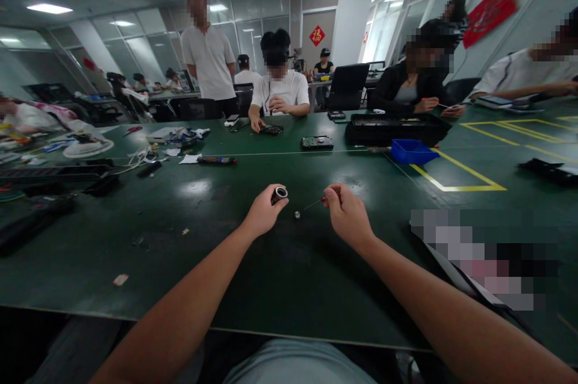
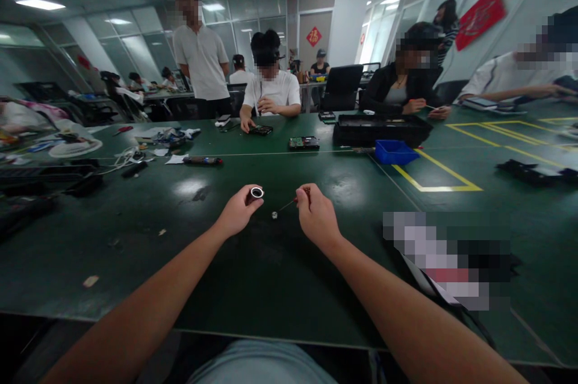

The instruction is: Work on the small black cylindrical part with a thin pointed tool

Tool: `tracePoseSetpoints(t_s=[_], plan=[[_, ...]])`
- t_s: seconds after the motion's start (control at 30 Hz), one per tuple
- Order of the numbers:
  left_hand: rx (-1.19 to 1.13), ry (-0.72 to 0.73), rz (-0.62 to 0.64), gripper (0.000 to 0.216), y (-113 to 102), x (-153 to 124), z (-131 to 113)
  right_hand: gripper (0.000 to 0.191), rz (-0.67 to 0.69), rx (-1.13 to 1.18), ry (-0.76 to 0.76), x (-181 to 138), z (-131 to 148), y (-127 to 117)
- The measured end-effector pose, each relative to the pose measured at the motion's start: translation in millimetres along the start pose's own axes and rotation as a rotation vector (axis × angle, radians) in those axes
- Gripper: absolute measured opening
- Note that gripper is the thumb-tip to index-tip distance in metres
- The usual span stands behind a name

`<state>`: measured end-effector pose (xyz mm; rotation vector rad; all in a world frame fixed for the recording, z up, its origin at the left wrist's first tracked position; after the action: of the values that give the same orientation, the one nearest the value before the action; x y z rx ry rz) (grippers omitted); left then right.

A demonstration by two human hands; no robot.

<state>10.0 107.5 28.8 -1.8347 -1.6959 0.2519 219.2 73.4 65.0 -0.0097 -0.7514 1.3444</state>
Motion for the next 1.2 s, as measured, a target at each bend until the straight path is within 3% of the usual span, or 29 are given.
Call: tracePoseSetpoints(t_s=[0.1, 0.2, 0.5, 0.67, 0.8, 0.9, 1.03, 1.2], plan=[[-0.198, -0.125, -0.042, 0.036, -7, 3, 10, 0.023, -0.010, 0.013, -0.003, 0, 2, -3], [-0.213, -0.176, -0.003, 0.032, -9, 4, 9, 0.024, -0.001, 0.021, -0.004, 0, 4, -4], [0.329, -0.030, 0.241, 0.028, 9, 4, -16, 0.023, 0.000, 0.036, -0.020, -1, 9, -6], [0.605, -0.011, 0.406, 0.041, 36, 1, -7, 0.023, 0.005, 0.045, -0.031, -1, 9, -4], [0.729, 0.053, 0.441, 0.031, 46, 4, -7, 0.023, 0.010, 0.051, -0.036, -2, 8, -3], [0.666, 0.037, 0.461, 0.027, 45, 6, -6, 0.023, 0.015, 0.054, -0.038, -3, 9, -3], [0.412, -0.051, 0.456, 0.027, 33, 8, -3, 0.023, 0.017, 0.060, -0.030, -2, 9, -4], [-0.015, -0.295, 0.377, 0.034, 2, 5, 22, 0.024, 0.033, 0.075, -0.024, -2, 5, -1]])
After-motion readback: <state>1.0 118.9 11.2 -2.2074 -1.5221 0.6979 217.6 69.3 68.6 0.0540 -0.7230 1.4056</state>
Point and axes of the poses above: each hand's wrist, its own x-axis towards the middle knuckle, its own y-axis out of the palm, z = x × y, the point moved 10 cm from there along x, towards the middle knuckle, and after that the axes turned 6 degrees about x, right-handed, at the moved point
